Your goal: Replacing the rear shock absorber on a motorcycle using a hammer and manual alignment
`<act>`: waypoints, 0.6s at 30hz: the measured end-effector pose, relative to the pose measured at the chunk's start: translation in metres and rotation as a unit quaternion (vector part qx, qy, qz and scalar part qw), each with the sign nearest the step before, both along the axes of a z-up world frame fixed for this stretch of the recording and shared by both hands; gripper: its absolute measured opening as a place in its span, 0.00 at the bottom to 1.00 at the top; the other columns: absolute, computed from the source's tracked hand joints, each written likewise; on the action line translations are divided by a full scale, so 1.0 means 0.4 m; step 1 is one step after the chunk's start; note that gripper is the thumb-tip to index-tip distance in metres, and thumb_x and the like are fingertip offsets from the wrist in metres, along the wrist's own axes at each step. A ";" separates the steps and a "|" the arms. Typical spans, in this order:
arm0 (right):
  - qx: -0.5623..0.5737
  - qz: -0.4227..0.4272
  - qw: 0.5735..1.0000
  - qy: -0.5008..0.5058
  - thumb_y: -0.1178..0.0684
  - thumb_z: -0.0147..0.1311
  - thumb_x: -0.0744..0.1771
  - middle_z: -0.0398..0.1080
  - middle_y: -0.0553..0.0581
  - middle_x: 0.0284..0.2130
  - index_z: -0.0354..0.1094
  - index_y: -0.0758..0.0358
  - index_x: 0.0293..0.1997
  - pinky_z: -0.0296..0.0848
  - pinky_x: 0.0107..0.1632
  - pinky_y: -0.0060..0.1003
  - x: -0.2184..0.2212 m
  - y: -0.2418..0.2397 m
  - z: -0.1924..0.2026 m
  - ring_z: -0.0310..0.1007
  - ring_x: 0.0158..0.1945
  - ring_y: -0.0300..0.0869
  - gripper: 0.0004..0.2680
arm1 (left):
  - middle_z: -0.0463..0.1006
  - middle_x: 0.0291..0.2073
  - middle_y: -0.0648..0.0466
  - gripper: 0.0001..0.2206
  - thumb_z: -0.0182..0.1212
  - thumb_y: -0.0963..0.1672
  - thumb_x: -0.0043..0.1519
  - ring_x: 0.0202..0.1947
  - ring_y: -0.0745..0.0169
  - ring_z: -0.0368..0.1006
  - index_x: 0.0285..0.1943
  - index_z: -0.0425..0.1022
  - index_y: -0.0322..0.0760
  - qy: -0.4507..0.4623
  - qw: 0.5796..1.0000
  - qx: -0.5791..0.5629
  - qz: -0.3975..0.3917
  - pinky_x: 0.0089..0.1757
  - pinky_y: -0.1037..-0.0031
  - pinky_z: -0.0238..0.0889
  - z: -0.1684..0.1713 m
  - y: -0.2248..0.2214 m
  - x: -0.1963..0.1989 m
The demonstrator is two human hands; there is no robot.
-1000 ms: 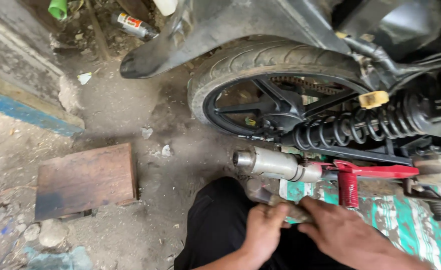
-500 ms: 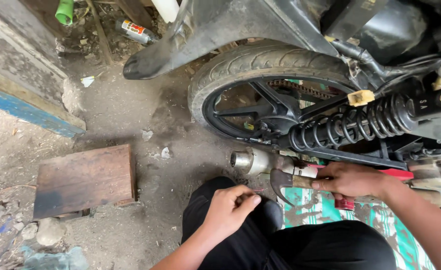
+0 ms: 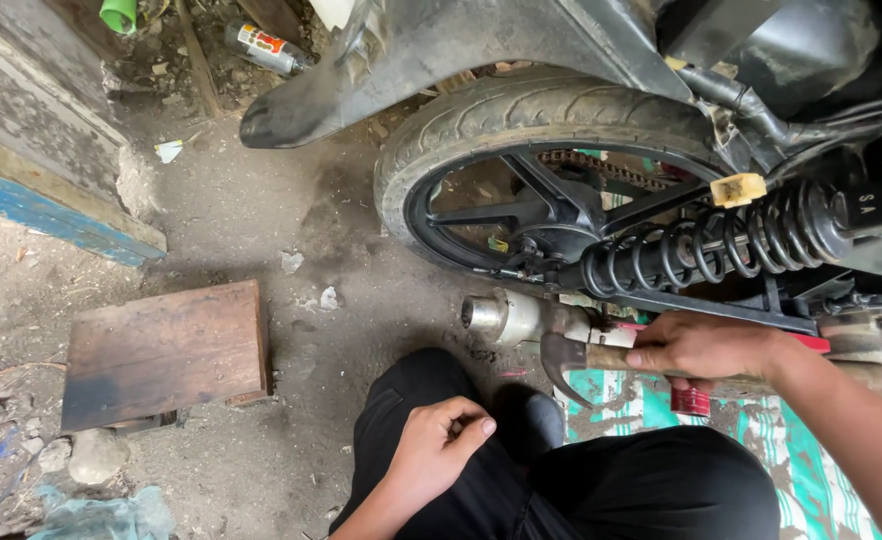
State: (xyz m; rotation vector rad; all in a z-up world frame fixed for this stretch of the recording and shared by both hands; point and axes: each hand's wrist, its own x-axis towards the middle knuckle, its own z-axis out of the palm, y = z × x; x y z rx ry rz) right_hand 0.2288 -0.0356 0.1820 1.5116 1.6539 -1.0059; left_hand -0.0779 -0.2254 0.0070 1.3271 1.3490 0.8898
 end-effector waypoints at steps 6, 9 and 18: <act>0.007 -0.100 0.995 0.027 0.39 0.55 0.74 0.74 0.57 0.22 0.81 0.59 0.47 0.69 0.30 0.35 -0.024 -0.014 0.013 0.67 0.21 0.41 0.14 | 0.90 0.32 0.65 0.06 0.70 0.48 0.65 0.29 0.75 0.81 0.41 0.89 0.47 -0.004 1.000 0.007 -0.010 0.37 0.78 0.73 0.010 0.004 0.001; -0.008 -0.008 1.000 -0.023 0.32 0.53 0.72 0.72 0.49 0.22 0.83 0.47 0.53 0.72 0.41 0.33 -0.018 -0.012 0.036 0.68 0.22 0.37 0.16 | 0.91 0.33 0.65 0.06 0.70 0.48 0.65 0.30 0.75 0.81 0.42 0.89 0.48 0.000 1.000 -0.016 -0.021 0.38 0.78 0.73 0.004 0.000 0.002; -0.041 -0.057 0.998 0.010 0.38 0.53 0.74 0.79 0.55 0.24 0.76 0.58 0.44 0.73 0.35 0.35 -0.018 -0.002 0.023 0.69 0.20 0.38 0.14 | 0.92 0.34 0.65 0.08 0.69 0.50 0.65 0.31 0.73 0.83 0.43 0.90 0.48 0.012 1.000 -0.012 -0.026 0.39 0.78 0.74 -0.019 -0.005 -0.014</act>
